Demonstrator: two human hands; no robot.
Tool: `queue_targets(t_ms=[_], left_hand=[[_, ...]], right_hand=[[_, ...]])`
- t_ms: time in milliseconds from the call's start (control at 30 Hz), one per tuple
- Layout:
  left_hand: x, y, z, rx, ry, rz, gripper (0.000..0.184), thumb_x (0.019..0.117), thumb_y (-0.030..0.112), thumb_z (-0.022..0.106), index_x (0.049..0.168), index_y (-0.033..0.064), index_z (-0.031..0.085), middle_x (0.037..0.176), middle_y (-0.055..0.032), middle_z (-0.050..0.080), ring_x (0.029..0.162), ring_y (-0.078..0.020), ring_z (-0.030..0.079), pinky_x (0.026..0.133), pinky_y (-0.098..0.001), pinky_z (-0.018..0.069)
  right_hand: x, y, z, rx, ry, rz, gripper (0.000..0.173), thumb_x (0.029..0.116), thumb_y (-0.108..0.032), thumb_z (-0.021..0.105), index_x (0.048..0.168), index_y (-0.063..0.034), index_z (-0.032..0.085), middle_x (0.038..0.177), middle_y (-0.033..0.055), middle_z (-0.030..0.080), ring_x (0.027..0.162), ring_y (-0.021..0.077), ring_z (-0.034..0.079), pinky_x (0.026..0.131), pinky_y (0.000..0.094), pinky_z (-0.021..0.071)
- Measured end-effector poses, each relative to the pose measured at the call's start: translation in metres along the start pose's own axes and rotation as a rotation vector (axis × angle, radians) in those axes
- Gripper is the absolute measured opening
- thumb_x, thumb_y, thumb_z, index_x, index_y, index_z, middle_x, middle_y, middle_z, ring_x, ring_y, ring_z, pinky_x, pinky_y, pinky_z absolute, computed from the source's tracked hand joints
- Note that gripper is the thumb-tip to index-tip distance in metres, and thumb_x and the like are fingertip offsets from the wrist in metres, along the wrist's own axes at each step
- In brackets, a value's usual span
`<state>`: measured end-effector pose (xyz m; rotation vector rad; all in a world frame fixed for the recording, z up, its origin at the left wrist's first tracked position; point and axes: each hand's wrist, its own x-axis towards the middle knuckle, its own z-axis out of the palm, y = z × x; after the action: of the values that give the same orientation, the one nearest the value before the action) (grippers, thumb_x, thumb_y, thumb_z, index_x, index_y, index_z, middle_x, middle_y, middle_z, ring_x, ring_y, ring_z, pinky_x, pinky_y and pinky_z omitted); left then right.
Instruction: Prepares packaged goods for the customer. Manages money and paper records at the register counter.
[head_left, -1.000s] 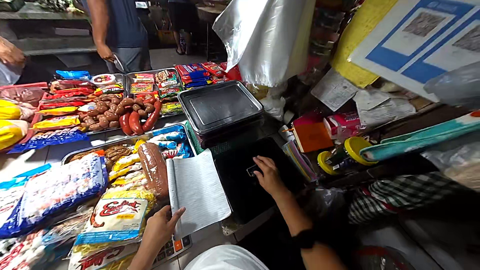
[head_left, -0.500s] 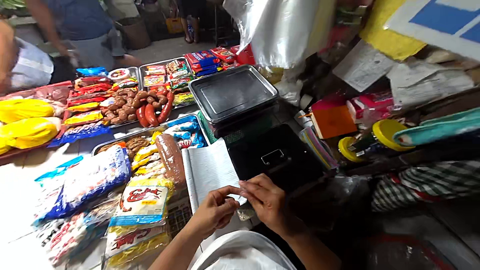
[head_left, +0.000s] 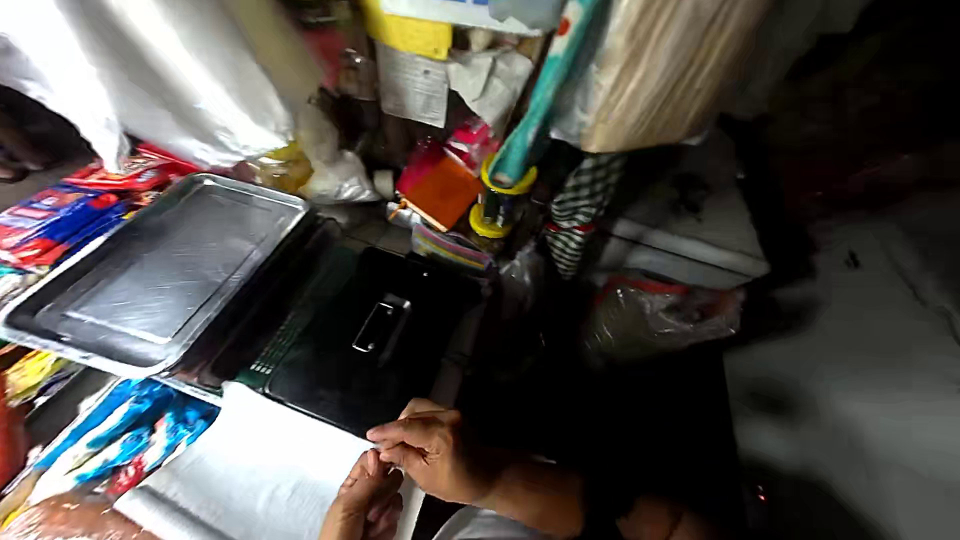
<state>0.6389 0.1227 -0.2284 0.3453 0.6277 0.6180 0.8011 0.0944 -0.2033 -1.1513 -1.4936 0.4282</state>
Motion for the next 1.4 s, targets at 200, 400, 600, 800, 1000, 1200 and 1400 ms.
queue_targets(t_ms=[200,400,600,800,1000,1200,1400], left_hand=[[0.008,-0.028,0.024,-0.046,-0.191,0.027,0.01,0.0883,0.028,0.076,0.089,0.0186,0.08,0.06,0.0067,0.063,0.048,0.0027,0.055,0.047,-0.0129,0.0453],[0.039,-0.094,0.068,0.197,0.105,0.256,0.016,0.0943,0.013,0.067,0.084,0.0178,0.078,0.057,0.0056,0.06,0.042,0.0031,0.047,0.04,-0.0135,0.04],[0.092,-0.162,0.086,0.265,-0.224,0.043,0.006,0.0906,0.025,0.076,0.087,0.0227,0.08,0.07,0.0065,0.069,0.046,0.0054,0.051,0.041,-0.0115,0.0405],[0.145,-0.212,0.11,0.298,-0.144,-0.123,0.007,0.0812,0.029,0.084,0.079,0.0234,0.08,0.068,0.0069,0.069,0.045,0.0057,0.048,0.04,-0.0114,0.0385],[0.169,-0.237,0.143,0.125,0.047,-0.168,0.011,0.0917,0.02,0.07,0.082,0.0192,0.074,0.059,0.0068,0.06,0.043,0.0042,0.047,0.04,-0.0113,0.0401],[0.163,-0.241,0.15,0.254,-0.095,-0.041,0.01,0.0762,0.025,0.088,0.08,0.0214,0.079,0.063,0.0053,0.066,0.044,0.004,0.05,0.04,-0.0125,0.04],[0.165,-0.244,0.155,1.123,-0.03,0.632,0.01,0.0793,0.007,0.08,0.089,0.0086,0.08,0.089,0.0027,0.077,0.079,-0.002,0.071,0.075,-0.0192,0.0611]], right_hand=[[-0.012,0.002,-0.054,-0.207,-0.083,-0.319,0.019,0.0975,-0.006,0.062,0.105,-0.0076,0.08,0.101,0.0099,0.078,0.107,0.0279,0.068,0.096,0.0391,0.0503],[-0.03,0.045,-0.121,-0.141,-0.225,-0.201,0.021,0.0937,-0.001,0.064,0.103,-0.0074,0.081,0.105,0.0083,0.079,0.113,0.0284,0.07,0.097,0.0401,0.0533],[-0.035,0.087,-0.23,0.341,-0.545,0.39,0.011,0.0809,-0.006,0.083,0.088,0.0016,0.079,0.087,0.0131,0.073,0.083,0.0168,0.068,0.079,0.031,0.055],[-0.065,0.123,-0.285,0.109,-0.531,0.246,0.008,0.0866,0.0,0.074,0.087,0.0082,0.074,0.086,0.0207,0.068,0.085,0.0288,0.066,0.08,0.0384,0.0527],[-0.09,0.123,-0.293,-0.273,-0.296,0.193,0.011,0.0896,0.005,0.062,0.088,0.0055,0.072,0.089,0.0212,0.065,0.088,0.0347,0.067,0.079,0.0425,0.0572],[-0.09,0.101,-0.323,0.246,-0.221,0.587,0.018,0.091,0.005,0.065,0.106,0.0101,0.074,0.092,0.0205,0.073,0.083,0.0231,0.071,0.081,0.035,0.0586],[-0.112,0.116,-0.317,0.786,-0.005,1.3,0.022,0.0951,0.003,0.068,0.116,0.0094,0.065,0.094,0.0127,0.075,0.075,0.0163,0.074,0.073,0.0316,0.0635]])
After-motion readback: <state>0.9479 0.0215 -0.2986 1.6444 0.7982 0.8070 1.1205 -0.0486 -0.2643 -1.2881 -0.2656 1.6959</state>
